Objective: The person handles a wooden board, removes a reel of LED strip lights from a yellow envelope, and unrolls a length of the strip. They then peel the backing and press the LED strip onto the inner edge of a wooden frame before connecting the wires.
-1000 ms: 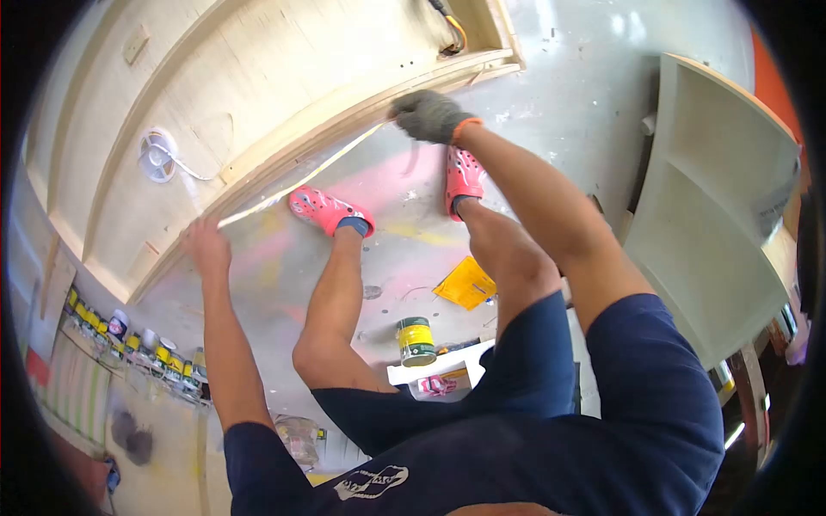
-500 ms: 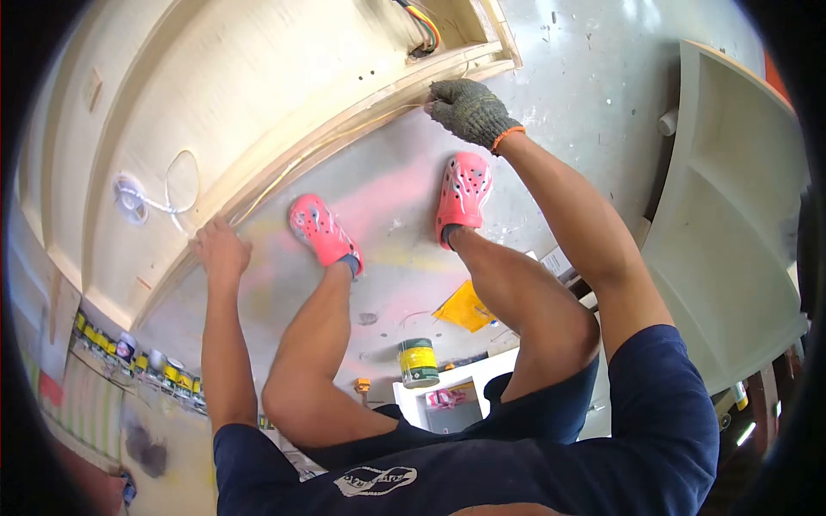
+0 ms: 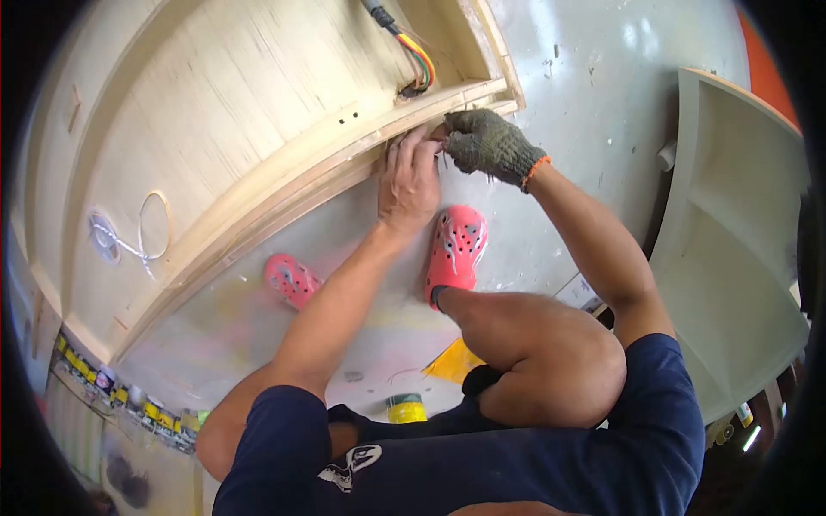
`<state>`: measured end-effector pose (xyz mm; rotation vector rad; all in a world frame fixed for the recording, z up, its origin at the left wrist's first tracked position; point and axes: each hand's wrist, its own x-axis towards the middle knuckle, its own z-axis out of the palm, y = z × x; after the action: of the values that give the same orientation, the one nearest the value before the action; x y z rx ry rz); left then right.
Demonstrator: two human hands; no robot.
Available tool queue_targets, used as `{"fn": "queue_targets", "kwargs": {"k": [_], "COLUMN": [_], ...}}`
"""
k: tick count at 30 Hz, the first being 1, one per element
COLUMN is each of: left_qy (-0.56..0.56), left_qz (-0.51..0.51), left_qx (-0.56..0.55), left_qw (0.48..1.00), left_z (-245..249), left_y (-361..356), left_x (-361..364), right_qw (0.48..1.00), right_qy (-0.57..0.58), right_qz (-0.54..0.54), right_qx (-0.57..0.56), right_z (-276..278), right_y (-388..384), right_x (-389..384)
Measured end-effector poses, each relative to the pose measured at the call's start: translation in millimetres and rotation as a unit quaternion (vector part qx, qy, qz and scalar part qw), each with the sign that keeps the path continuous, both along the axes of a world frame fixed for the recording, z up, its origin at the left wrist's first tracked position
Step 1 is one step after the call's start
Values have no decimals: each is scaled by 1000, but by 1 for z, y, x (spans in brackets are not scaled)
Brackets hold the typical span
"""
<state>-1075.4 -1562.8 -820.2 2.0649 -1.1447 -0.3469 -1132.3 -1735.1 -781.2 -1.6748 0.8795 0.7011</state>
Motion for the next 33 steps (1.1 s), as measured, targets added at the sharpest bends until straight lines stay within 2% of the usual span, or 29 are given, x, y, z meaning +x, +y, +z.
{"fn": "queue_targets", "kwargs": {"k": [1,3,5,6,7,8,9,10,11,13,15,17,19,21,22,23,24,25,26,27,28,29,31,33], "left_qy": [-9,-5,95,89,146,204,199,177,153,154,194,184,138,147,153,150,160,171,168,118,68,66,130,90], "left_qz": [32,56,35,34,54,71,66,35,4,-16,-9,-20,-33,-40,-35,-36,-42,-48,-50,-61,-73,-75,-28,-5], "left_qx": [6,5,-34,-42,-64,-86,-91,-101,-112,-109,-128,-111,-114,-111,-111,-114,-119,-123,-123,-107,-92,-92,-14,18], "left_qw": [999,998,994,995,986,973,974,978,982,982,973,976,983,982,981,981,979,976,977,985,991,991,991,996], "left_z": [-5,-4,-4,-1,3,7,7,7,8,17,22,30,31,27,23,19,14,10,8,7,6,6,7,6], "left_y": [-4,-9,-16,-20,-22,-22,-19,-13,-8,2,13,20,23,21,20,16,11,7,1,-7,-15,-24,-41,-55], "left_x": [-4,-5,2,4,5,5,5,10,15,21,25,28,30,28,27,25,20,14,11,8,5,2,-3,-13], "right_qw": [999,991,989,986,986,970,946,920,919,954,982,968,966,967,983,969,965,954,929,895,891,886,843,837], "right_qy": [-26,-61,-81,-97,-104,-106,-108,-129,-140,-125,-16,36,-7,-39,-130,-220,-247,-200,-189,-176,-187,-198,-215,-219], "right_qz": [-1,-78,-81,-90,-89,-170,-251,-332,-332,-274,-188,-232,-237,-229,-132,-28,-73,-209,-287,-361,-371,-379,-423,-444], "right_qx": [21,93,96,105,99,136,174,164,161,2,13,91,101,104,-3,-113,-58,78,136,193,186,179,256,234], "right_z": [-2,-1,1,3,8,16,23,22,15,2,11,17,-17,-27,-29,-30,-31,-32,-11,7,2,-3,-10,-13], "right_y": [-2,-2,-2,-3,-4,-3,-3,-5,-8,-15,-3,15,28,32,33,29,19,7,-7,-22,-38,-54,-77,-82], "right_x": [-5,-15,-21,-23,-27,-30,-34,-41,-49,-65,-54,-37,-33,-45,-55,-62,-70,-79,-81,-83,-86,-85,-73,-56]}}
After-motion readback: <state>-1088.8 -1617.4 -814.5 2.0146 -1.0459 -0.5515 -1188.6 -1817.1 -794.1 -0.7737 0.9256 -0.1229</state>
